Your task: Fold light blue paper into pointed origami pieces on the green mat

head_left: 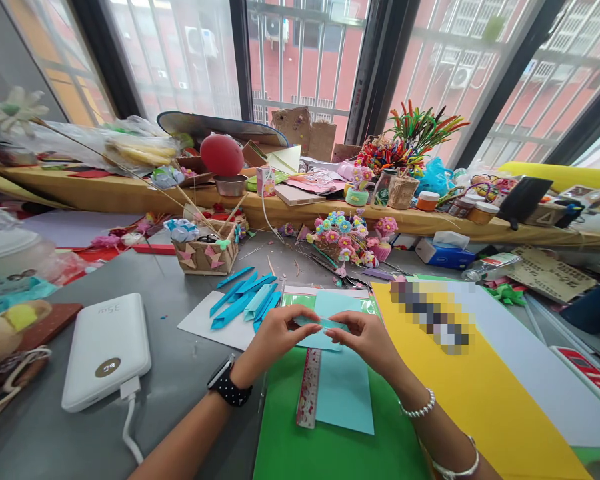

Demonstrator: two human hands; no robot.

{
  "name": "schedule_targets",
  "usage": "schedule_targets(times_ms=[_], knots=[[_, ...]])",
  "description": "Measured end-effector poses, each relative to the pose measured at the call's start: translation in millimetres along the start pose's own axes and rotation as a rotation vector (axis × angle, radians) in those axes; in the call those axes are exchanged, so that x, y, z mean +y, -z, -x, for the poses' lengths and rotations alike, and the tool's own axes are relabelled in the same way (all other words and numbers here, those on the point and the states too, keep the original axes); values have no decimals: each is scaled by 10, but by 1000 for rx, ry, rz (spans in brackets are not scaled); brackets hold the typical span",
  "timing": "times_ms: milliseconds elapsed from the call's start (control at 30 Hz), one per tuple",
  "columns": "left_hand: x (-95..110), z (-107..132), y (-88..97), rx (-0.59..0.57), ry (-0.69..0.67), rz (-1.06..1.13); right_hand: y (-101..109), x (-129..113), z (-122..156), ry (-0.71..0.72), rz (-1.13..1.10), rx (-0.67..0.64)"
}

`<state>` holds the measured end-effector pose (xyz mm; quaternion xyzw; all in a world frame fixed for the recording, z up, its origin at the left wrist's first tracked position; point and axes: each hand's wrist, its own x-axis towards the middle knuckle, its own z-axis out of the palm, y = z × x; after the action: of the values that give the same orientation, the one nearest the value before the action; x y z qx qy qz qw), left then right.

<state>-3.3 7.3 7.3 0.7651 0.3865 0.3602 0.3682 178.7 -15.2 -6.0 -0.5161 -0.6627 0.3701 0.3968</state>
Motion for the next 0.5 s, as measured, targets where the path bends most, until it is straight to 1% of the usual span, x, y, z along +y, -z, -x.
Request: schedule_targets(times_ms=[100, 200, 333, 500], knots=[[-14, 1, 5, 8, 7, 71, -2, 15, -3, -11, -77, -17], [-23, -1, 15, -1, -19, 102, -3, 6, -3, 8, -98, -23], [-18, -10, 9, 2, -25, 202, -6, -39, 14, 74, -50, 29], [3, -12, -27, 59, 53, 287, -20, -97, 37, 176, 82, 99]])
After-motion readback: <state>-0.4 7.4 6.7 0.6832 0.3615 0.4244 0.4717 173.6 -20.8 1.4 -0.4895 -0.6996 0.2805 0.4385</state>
